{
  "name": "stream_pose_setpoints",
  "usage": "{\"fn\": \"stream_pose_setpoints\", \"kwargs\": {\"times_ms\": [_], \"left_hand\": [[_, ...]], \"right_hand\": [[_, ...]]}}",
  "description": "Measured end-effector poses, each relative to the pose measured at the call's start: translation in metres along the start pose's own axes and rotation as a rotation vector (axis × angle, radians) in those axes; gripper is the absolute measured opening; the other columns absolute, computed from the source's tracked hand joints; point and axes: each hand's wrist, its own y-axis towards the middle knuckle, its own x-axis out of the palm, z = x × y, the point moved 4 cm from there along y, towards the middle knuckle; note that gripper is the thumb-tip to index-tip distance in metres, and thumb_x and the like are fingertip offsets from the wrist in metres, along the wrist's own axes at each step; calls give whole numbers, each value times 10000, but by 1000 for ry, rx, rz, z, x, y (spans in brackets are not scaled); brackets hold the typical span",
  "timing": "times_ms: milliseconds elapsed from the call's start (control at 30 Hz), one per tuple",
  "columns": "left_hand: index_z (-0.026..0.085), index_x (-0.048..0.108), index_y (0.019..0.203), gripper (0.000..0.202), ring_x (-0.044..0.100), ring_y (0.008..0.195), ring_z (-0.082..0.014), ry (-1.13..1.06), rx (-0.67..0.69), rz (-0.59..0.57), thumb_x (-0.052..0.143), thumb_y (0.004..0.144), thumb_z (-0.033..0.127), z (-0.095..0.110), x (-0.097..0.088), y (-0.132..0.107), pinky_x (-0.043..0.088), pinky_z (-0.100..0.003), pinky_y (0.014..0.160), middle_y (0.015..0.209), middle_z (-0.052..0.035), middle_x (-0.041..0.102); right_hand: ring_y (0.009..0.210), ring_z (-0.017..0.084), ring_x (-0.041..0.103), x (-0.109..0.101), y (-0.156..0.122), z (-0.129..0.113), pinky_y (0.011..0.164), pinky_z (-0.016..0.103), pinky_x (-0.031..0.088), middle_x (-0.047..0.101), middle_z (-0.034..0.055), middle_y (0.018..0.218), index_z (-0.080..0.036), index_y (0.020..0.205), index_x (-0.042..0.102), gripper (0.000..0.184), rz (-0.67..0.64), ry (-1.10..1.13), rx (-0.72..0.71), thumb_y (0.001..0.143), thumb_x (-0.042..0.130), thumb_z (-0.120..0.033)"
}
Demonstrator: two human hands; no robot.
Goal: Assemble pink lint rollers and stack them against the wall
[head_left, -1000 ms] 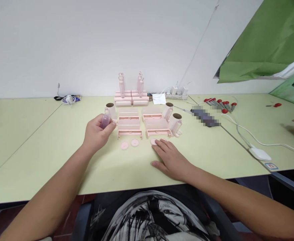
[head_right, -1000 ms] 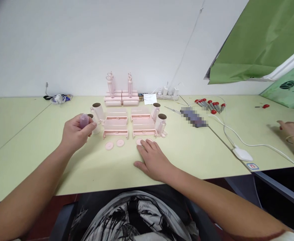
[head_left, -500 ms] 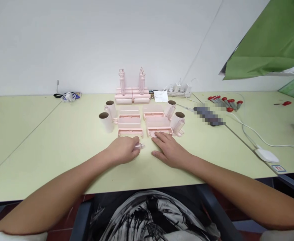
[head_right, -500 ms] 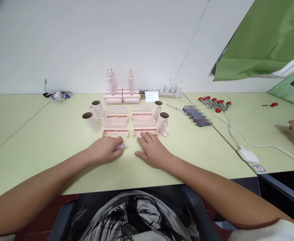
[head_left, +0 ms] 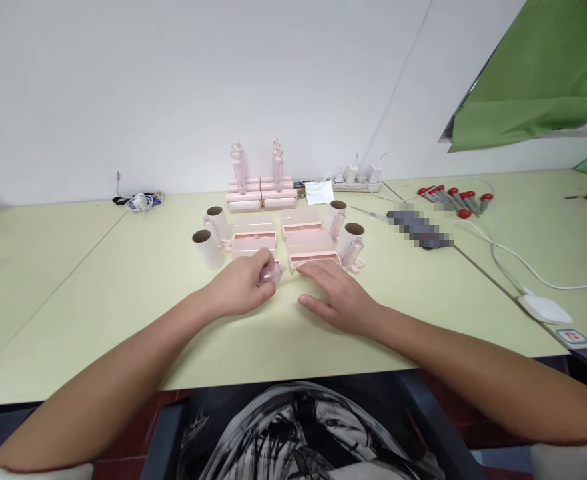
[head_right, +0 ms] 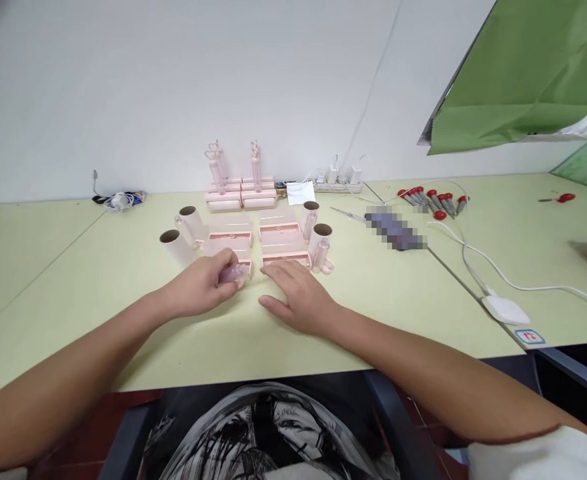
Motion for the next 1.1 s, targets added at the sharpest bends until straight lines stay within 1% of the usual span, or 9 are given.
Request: {"fn": "stream_pose_setpoints", "kwargs": {"times_ms": [67, 133, 267, 433, 567, 667, 800, 967, 1100], "left_hand": [[225, 400, 893, 176, 505, 592, -156, -64, 57, 8, 541, 798, 272, 11, -7, 3, 328, -270, 529, 705, 29, 541], [225, 384, 884, 187, 493, 597, -145, -104, 122, 11, 543, 810, 291, 20, -9, 5, 329, -264, 527, 717, 32, 530], [212, 439, 872, 170, 505, 638, -135, -96, 167, 124, 533, 868, 354, 17, -7, 6, 356, -256, 564, 753, 17, 551], [188, 577, 1002, 314, 574, 699, -163, 85, 158, 177, 507, 918, 482, 0, 2, 5, 392, -281, 619, 839, -37, 648], [182, 585, 1087, 320, 619, 774, -191, 116, 206, 218, 480, 939, 447, 3, 9, 4, 441, -299, 673, 885, -63, 668], [175, 583, 1092, 272, 625, 868, -228, 191, 236, 265, 460, 943, 367, 13, 17, 3, 465, -327, 729, 928, -92, 665], [156, 562, 1054, 278, 638, 844, -264, 276, 181, 242, 415, 944, 365, 24, 30, 0, 470, -357, 684, 923, -124, 667], [181, 556, 1001, 341, 665, 778, -264, 147, 137, 162, 421, 924, 485, 28, 37, -4, 467, -353, 647, 837, -95, 692], [189, 578, 944, 334, 665, 732, -218, -48, 159, 158, 440, 916, 492, 27, 36, -5, 474, -323, 662, 809, -67, 687]], "right_hand": [[877, 224, 644, -5, 15, -9, 778, 375, 527, 682, 106, 1051, -173, 1295, 505, 482, 32, 185, 86, 912, 561, -460], [661, 158, 600, -4, 28, -14, 625, 290, 488, 670, 16, 827, -203, 1199, 525, 423, 29, 356, 175, 887, 599, -479], [594, 115, 532, -3, 36, -10, 549, 243, 419, 598, -21, 719, -209, 920, 563, 232, 224, 572, 210, 876, 615, -431], [450, 94, 461, -1, 27, 17, 452, 231, 378, 511, -71, 558, -213, 849, 507, 330, 354, 919, 370, 830, 636, -516], [406, 90, 457, 6, 27, 16, 430, 221, 369, 514, -86, 506, -209, 872, 507, 353, 226, 1128, 365, 841, 619, -542], [402, 88, 451, 13, 26, 6, 426, 218, 364, 513, -91, 493, -190, 959, 554, 368, 112, 1145, 309, 829, 645, -523], [385, 84, 414, 16, 22, 3, 412, 218, 349, 486, -89, 453, -173, 933, 611, 371, 111, 1166, 308, 828, 636, -528], [363, 77, 378, 17, 19, 4, 387, 212, 326, 476, -80, 416, -170, 849, 647, 320, 61, 1247, 313, 815, 660, -488], [361, 72, 386, 15, 19, 0, 376, 205, 323, 491, -76, 424, -168, 823, 659, 273, 41, 1292, 281, 789, 698, -436]]}}
